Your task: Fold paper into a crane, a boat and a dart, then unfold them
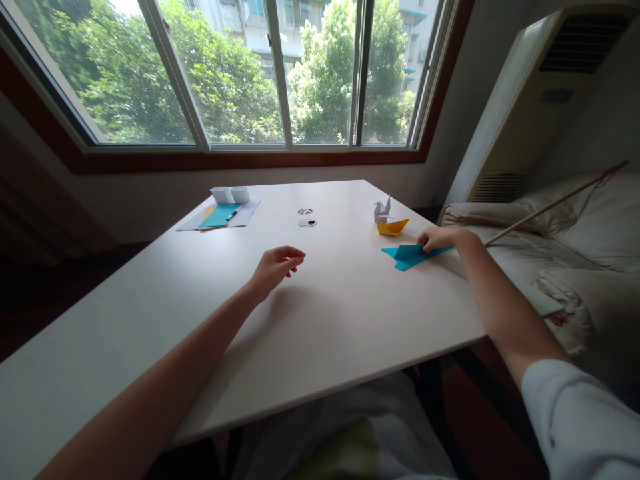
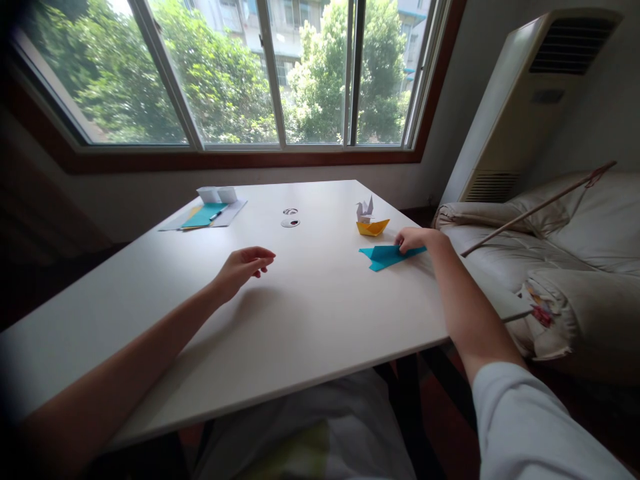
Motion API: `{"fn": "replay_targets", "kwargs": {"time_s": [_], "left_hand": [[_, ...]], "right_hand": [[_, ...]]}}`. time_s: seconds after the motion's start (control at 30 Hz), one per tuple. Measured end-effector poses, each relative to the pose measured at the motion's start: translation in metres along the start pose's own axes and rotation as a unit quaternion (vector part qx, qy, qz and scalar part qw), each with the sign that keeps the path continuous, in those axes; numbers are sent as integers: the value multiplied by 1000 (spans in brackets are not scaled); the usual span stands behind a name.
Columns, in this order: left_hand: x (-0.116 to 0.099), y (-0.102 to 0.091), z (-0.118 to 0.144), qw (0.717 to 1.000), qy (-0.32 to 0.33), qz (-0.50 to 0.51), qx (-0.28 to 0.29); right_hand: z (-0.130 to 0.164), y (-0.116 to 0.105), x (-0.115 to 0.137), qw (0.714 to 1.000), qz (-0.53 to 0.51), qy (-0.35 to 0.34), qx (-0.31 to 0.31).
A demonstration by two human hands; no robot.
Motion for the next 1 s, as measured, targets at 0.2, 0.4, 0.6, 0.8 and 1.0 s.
{"fn": "replay_targets", "kwargs": {"time_s": [0.2,0.4,0.6,0.8,1.0], "left_hand": [[0,0,0,1000,1,-3,-3],[-13,-11,1,993,25,-102,-50],[-41,-26,13,896,75,-408,-157],[-28,-13,18,823,3,-557,-116],[7,1,16,813,-100,-570,-62]], "right_hand": [[3,-2,-1,1000,-24,0,-6],[23,-22,19,986,-133,-63,-74],[28,-39,83,957,-192,-168,-139],[14,-38,163,929,-160,-262,-208],[-7,14,235,963,-84,-237,-97]]}}
Point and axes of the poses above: each hand's wrist, its own z-axis away from the middle knuckle, its own y-axis out of the palm, x = y × z, the point moved 7 cm from there along -z, towards the middle knuckle, and after that the axes turned 9 degrees about -y, right-handed, at the moved point
